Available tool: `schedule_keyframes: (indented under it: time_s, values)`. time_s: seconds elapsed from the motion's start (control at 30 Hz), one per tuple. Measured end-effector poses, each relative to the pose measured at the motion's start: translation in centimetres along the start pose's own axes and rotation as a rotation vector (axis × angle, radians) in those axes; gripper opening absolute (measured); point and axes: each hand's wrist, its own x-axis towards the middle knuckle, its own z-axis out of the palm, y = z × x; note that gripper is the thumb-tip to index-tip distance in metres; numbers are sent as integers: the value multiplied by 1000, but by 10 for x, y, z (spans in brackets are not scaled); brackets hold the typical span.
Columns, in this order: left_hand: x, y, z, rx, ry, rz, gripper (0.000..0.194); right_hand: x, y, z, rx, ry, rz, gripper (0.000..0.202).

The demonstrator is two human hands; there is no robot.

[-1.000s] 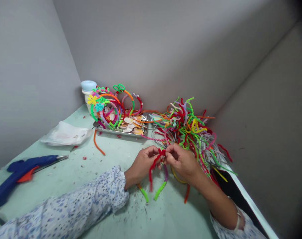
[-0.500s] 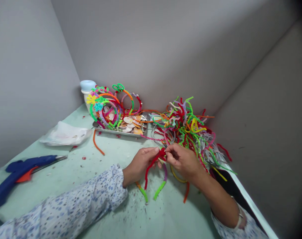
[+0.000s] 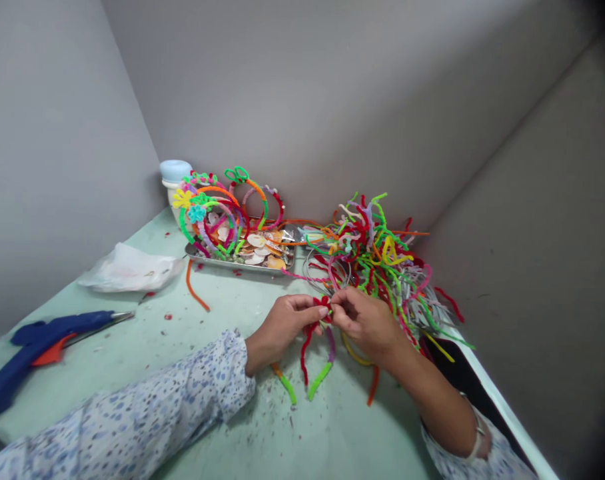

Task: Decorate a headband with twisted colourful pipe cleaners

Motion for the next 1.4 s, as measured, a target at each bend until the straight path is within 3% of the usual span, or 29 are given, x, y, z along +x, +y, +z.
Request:
schedule_keyframes:
  time_s: [0.23,0.37,0.47,0.67,0.9,1.13,1.4]
  values:
    - [-2,7,3,25,41,-9,17,2,0,1,133,-48,124,4]
    - [-1,7,3,41,70,6,16,0,2,-3,252,-100,119,9]
    - [0,5,1,20,86,-4,16,1,5,-10,167,-92,27,15]
    - [3,-1,-3,-100,-1,-48,14,1,13,-19,-222,-7,-361,25]
    - [2,1,-2,-150,-70,-87,13,-3,16,-15,-332,-3,-470,21]
    - [0,4,0,-58,-32,-65,15,-2,4,-11,-98,-17,-292,12]
    - [-3,6,4,208,8,74,15,2,-6,-7,388,-135,244,15]
